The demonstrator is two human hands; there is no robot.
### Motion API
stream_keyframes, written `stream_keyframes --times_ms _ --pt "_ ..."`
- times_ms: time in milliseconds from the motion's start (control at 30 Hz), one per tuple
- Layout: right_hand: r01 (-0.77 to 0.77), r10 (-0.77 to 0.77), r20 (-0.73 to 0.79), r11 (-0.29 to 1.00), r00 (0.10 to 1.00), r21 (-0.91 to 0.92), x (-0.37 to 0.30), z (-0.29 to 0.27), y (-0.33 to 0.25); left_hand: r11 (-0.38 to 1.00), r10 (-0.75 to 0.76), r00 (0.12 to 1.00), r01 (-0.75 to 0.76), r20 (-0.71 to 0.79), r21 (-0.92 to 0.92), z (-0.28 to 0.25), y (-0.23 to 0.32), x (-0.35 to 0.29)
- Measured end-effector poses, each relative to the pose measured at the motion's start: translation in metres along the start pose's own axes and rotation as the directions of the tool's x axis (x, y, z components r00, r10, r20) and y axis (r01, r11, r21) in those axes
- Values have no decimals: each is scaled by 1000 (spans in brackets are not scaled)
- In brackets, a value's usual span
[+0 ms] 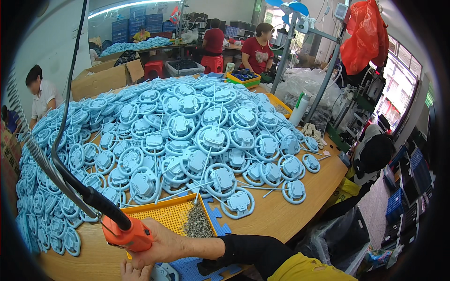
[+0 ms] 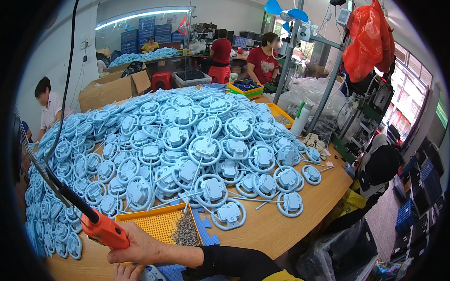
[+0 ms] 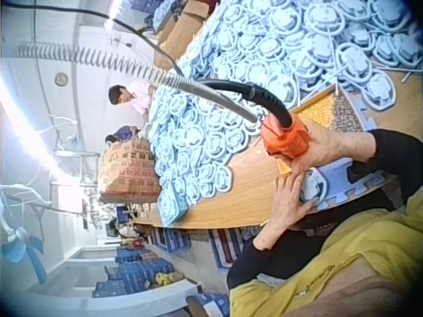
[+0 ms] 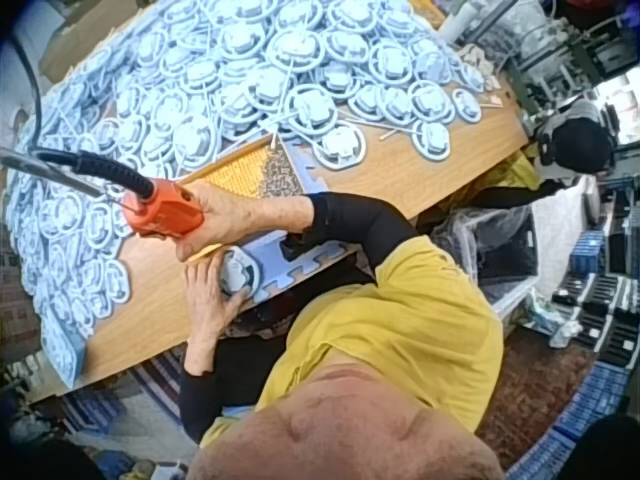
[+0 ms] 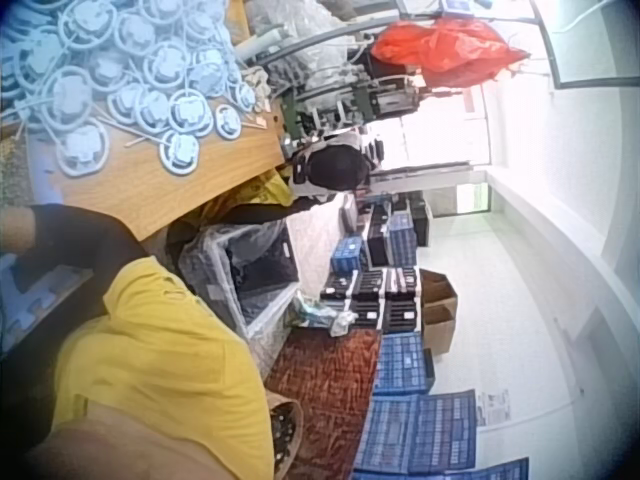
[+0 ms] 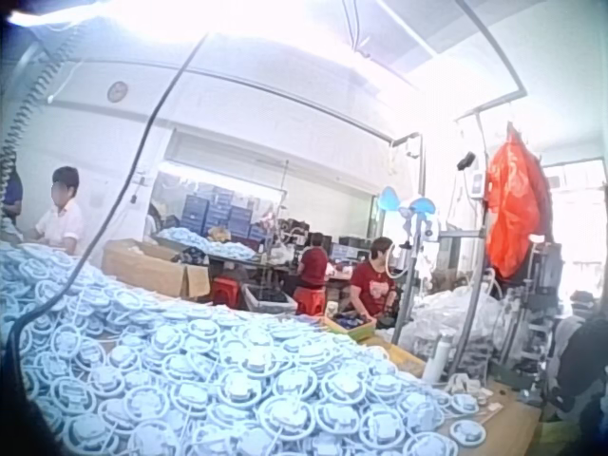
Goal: Assembling blue plastic fan housing components using an electric screwdriver and screws.
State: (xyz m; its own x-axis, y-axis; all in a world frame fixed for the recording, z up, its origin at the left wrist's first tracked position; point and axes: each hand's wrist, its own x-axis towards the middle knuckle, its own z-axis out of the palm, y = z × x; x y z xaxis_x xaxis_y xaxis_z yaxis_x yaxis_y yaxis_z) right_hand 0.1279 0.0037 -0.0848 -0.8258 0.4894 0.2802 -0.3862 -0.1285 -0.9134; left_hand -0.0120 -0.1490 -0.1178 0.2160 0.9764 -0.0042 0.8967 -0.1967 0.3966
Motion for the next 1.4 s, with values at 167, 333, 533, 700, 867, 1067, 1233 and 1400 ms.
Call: stream_keyframes --times_ms 167,333,533,700,867,1067,1233,1400 --pt "-10 10 3 1000 1000 0 0 0 0 1000 -6 1000 6 0 -3 1 -1 -1" --pt "-9 9 -9 1000 1000 -8 0 1 -2 1000 8 1000 -8 -2 7 0 -1 -1" --pt "6 -6 -6 1000 1000 -2 0 2 0 914 191 981 -191 34 359 22 -33 -4" --pt "-4 4 -9 1000 1000 -9 1 1 -1 977 103 993 -112 59 180 12 -23 -4" --pt "7 -7 -2 1000 1000 3 1 1 -1 923 187 981 -190 42 334 29 -42 -10" --pt "22 -22 -3 1000 1000 -20 0 0 1 1000 13 1000 -13 0 14 1 -1 0" --pt "5 -5 4 1000 1000 30 0 4 -3 1000 -4 1000 4 4 14 0 -1 -3" --pt "28 -28 -8 1000 1000 -2 0 1 -2 1000 0 1000 0 10 17 -2 0 1"
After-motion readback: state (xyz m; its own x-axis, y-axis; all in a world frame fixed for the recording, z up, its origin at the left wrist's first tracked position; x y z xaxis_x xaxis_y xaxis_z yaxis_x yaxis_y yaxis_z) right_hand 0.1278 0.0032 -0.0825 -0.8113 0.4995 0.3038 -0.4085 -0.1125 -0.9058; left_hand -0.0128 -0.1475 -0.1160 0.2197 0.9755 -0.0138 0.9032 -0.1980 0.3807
